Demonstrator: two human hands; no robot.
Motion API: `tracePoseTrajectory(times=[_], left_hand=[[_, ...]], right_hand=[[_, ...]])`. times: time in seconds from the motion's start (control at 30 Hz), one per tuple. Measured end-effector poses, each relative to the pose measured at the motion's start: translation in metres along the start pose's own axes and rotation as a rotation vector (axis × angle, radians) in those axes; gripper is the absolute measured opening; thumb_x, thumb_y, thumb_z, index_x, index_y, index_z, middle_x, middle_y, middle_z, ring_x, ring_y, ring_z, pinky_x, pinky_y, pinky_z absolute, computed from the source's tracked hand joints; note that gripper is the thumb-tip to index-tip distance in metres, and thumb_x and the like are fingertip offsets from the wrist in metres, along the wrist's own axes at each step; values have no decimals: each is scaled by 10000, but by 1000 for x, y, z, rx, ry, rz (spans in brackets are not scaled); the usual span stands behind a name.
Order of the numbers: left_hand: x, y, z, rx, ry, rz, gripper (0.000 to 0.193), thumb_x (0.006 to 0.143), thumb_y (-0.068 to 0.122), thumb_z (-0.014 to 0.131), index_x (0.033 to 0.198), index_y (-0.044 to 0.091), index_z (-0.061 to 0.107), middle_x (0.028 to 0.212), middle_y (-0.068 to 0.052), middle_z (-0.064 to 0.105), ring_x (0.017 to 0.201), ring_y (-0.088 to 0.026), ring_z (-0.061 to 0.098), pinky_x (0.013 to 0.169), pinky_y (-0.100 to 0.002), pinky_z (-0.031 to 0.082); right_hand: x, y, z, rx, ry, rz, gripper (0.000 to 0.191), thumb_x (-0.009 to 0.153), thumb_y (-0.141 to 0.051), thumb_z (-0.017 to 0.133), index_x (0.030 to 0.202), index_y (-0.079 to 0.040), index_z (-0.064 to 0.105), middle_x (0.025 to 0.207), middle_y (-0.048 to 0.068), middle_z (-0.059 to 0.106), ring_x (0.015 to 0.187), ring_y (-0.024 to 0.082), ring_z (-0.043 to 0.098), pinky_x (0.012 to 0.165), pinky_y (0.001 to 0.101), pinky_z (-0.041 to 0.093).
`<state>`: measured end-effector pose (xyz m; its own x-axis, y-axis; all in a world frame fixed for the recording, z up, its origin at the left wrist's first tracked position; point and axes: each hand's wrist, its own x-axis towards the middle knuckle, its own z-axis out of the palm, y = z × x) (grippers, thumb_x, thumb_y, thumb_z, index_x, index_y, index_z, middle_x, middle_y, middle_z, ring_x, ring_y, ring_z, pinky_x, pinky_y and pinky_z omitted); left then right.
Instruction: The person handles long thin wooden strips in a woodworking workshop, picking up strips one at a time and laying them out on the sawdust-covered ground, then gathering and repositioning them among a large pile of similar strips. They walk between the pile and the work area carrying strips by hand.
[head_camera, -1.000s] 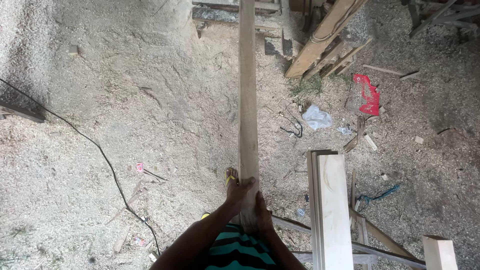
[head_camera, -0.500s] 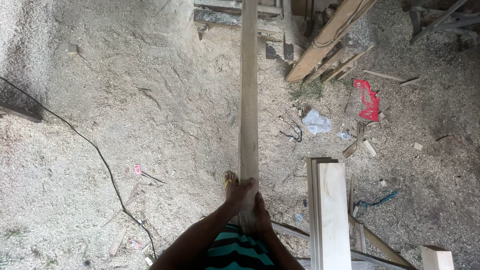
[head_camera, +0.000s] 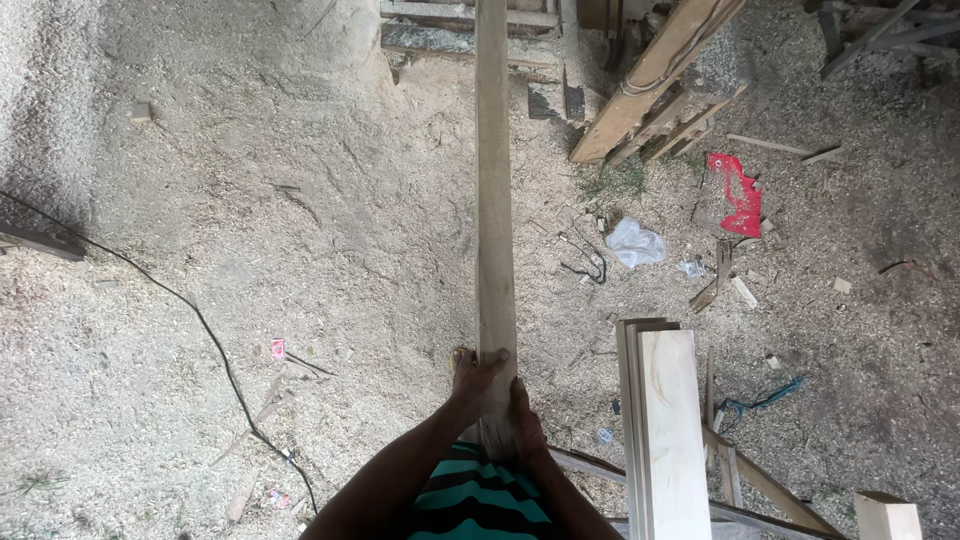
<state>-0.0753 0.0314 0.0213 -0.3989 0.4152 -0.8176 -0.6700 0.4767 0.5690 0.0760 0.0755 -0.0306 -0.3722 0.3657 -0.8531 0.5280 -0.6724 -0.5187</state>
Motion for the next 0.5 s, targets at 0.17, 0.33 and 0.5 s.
tracePoseTrajectory(times=[0.17, 0.33, 0.5], left_hand=[[12, 0, 3, -67, -20, -8, 834, 799, 477, 793, 1401, 28, 430, 1274, -198, 572, 1107, -336, 673, 857, -470, 620], [25, -2, 4, -75, -18, 17, 834, 798, 467, 806, 1400, 6, 458, 1276, -204, 587, 1105, -333, 678, 844, -451, 615], [38, 0, 5, -114, -32, -4, 847, 802, 445, 813, 1420, 31, 406, 1299, -204, 585, 1115, -313, 661, 868, -445, 601]], right_hand=[[4, -6, 0, 129, -118, -93, 1005, 912, -777, 398, 1449, 67, 495, 1242, 238, 665, 1094, 301, 659, 909, 391, 585], [8, -12, 1, 168, -160, -123, 934, 903, -757, 388, 1475, -22, 461, 1247, 192, 649, 1089, 275, 639, 912, 388, 572], [9, -21, 3, 232, -204, -123, 898, 895, -737, 393, 1484, -59, 417, 1313, 146, 641, 1155, 243, 652, 962, 370, 578]])
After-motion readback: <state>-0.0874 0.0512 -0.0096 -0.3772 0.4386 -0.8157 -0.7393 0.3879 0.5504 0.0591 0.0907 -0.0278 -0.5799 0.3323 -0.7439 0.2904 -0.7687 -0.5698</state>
